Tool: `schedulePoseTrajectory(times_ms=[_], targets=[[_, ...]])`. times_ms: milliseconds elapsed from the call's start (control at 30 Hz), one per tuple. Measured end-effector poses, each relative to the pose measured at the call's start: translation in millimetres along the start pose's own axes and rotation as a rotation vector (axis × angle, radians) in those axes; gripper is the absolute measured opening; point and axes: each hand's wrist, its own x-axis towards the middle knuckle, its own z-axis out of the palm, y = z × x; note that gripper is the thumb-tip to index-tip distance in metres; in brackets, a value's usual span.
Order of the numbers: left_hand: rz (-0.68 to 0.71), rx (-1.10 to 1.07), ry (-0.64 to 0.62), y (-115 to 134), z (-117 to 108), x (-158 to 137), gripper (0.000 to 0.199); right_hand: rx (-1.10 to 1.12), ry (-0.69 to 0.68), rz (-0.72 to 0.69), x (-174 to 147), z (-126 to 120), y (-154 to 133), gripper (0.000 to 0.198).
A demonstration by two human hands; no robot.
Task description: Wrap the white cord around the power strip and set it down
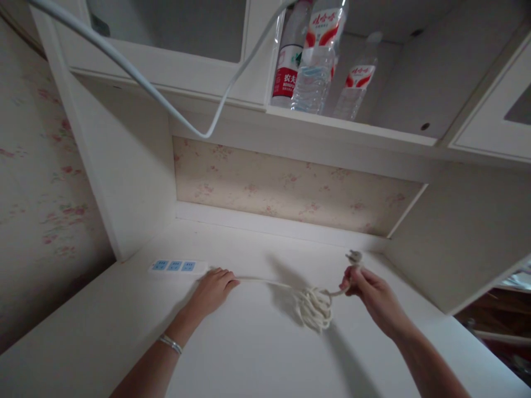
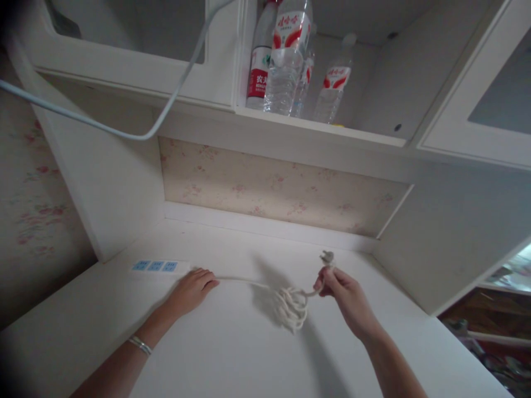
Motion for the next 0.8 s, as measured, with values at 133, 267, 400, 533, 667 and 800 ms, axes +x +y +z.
schedulePoseTrajectory(times_ms=[133, 267, 400, 533, 667, 800], targets=[[-0.216, -0.044, 0.055, 6, 2, 7, 0.034, -0.152, -0.366, 0.077, -6, 39, -16, 0.042], [-0.387, -0.286, 0.144, 13, 4, 16, 0.043, 0.058, -0.454, 0.16, 4, 108, -30, 0.037], [-0.436, -0.66, 0.179, 24, -3, 19, 0.044, 0.058, -0.432, 0.122, 34, 180, -29, 0.039], [-0.45, -0.924, 0.139, 36, -19, 11, 0.046, -0.015, -0.353, 0.061, 61, 228, -23, 0.039], [-0.323, -0.892, 0.133, 39, -23, 2, 0.03, -0.262, -0.213, -0.114, 73, 245, -17, 0.039], [-0.307, -0.688, 0.185, 36, -12, -1, 0.02, -0.424, -0.244, -0.166, 74, 246, -7, 0.039]])
